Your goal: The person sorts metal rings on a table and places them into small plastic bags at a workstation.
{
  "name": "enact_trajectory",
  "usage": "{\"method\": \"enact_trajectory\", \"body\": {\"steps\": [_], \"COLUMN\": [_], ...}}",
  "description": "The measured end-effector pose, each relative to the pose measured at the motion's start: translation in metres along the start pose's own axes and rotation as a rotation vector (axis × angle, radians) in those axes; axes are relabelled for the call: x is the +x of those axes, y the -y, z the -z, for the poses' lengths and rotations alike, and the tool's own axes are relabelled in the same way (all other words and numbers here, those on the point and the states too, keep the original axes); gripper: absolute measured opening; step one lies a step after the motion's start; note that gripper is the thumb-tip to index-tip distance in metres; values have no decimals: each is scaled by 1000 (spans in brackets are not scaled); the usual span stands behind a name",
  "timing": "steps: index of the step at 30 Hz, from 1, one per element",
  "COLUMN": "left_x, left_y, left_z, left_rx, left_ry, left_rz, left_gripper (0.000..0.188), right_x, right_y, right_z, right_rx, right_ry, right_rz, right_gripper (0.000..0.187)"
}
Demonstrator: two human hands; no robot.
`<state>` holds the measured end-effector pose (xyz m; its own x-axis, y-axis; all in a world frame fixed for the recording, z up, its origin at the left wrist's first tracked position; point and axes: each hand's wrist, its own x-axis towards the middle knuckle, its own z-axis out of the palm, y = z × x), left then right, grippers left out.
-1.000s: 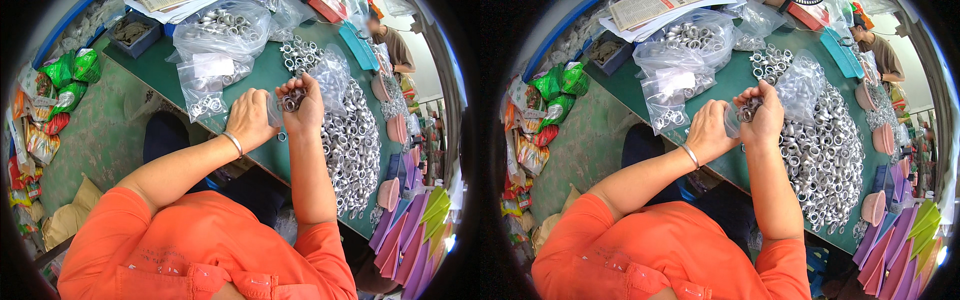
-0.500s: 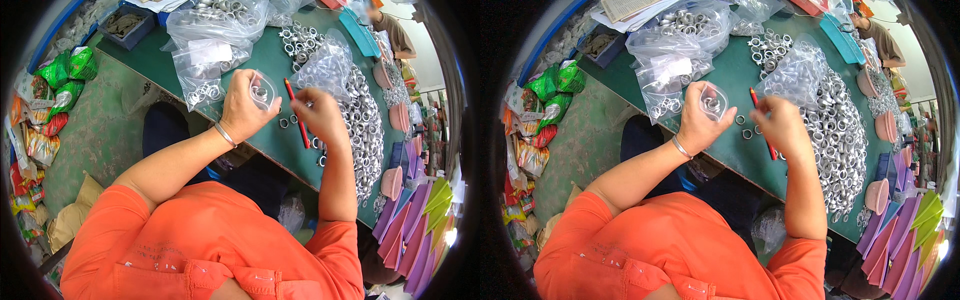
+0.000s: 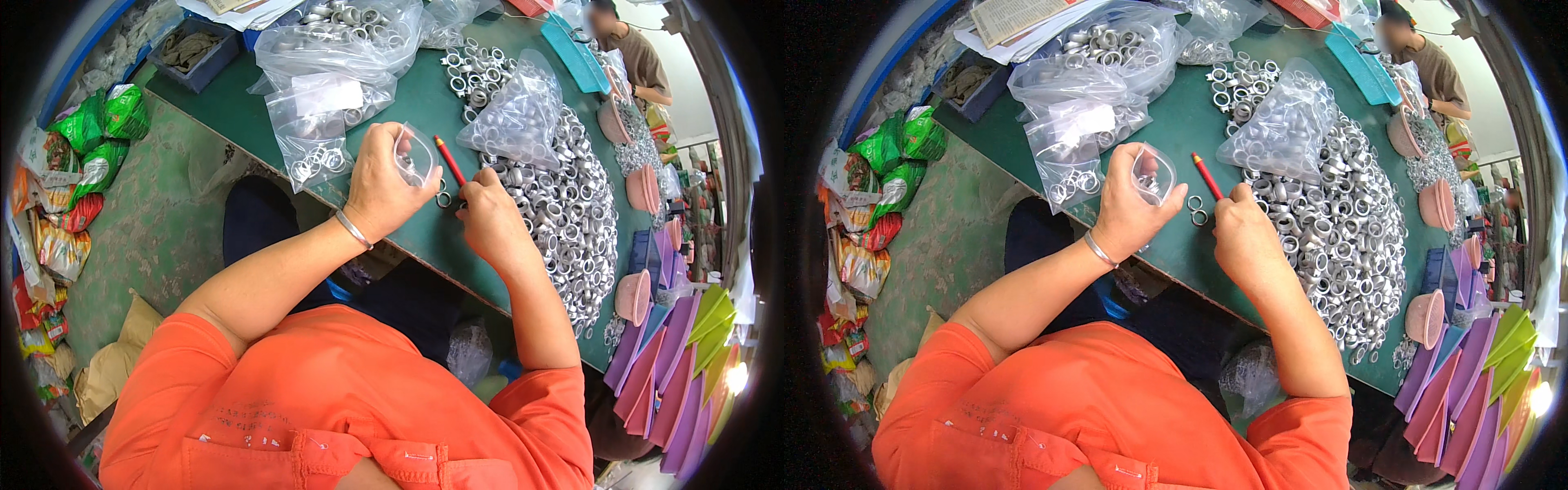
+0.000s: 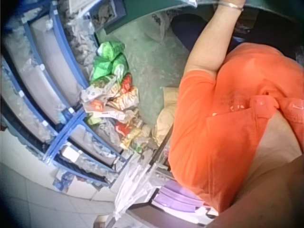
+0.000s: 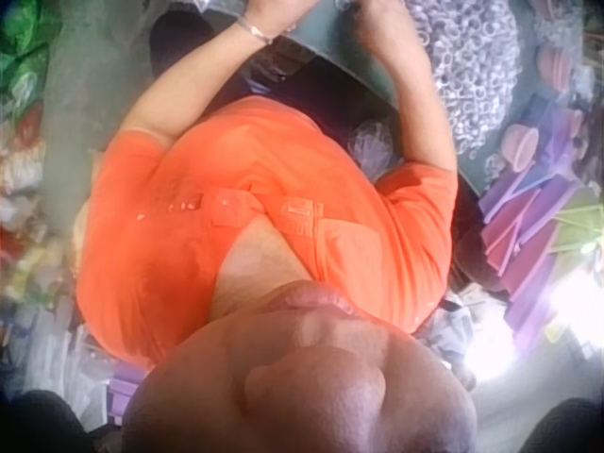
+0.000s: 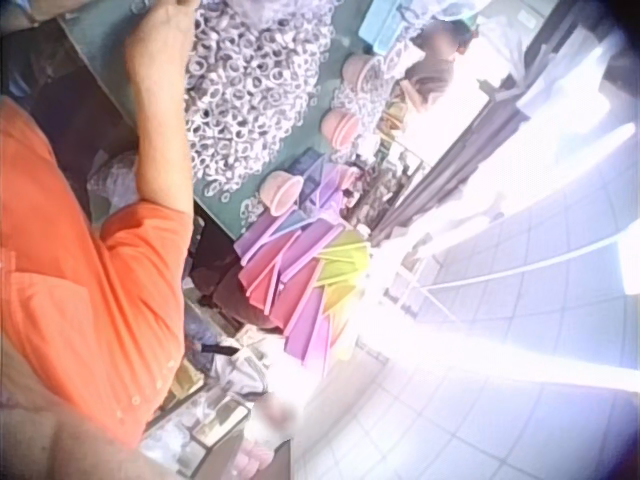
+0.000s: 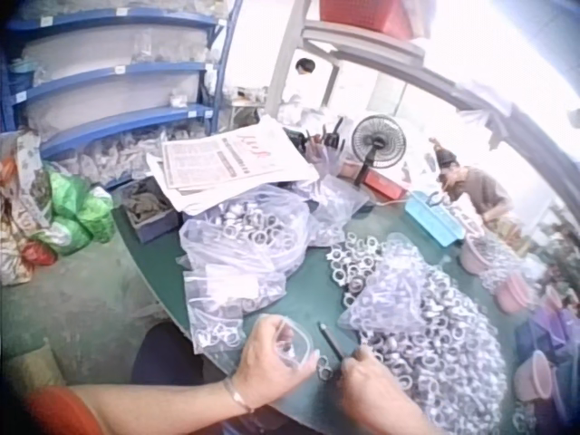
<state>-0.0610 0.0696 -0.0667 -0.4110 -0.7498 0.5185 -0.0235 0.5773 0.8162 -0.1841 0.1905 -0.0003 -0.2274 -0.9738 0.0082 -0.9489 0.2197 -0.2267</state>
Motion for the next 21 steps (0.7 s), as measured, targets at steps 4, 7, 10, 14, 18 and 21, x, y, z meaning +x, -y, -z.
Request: {"method": "enact_trajectory", "body": {"steps": [4, 7, 10, 14, 18, 21], "left_x": [0, 1, 0, 1, 2, 2], "left_y": [1, 0, 2, 0, 1, 3], "left_z": [0, -1, -1, -1, -2, -3], "left_rx": [1, -21, -25, -6, 4, 16], "left_ry": [3, -9, -16, -4, -16, -11], "left_rz": [-13, -15, -10, -21, -53, -55], "left_gripper": [59, 58, 58, 57, 56, 56], "right_x": [-3, 1, 14, 20, 22, 32], "right_y": [-4, -2, 4, -10, -9, -3], "right_z": [-4, 2, 1, -5, -5, 10], "right_rx": [-12, 121, 519, 439, 294, 536], "right_ry": [-25, -84, 13, 119, 142, 75], "right_rz": [-15, 1, -112, -79, -17, -148], "right_gripper": [13, 17, 25, 31, 27, 24]}}
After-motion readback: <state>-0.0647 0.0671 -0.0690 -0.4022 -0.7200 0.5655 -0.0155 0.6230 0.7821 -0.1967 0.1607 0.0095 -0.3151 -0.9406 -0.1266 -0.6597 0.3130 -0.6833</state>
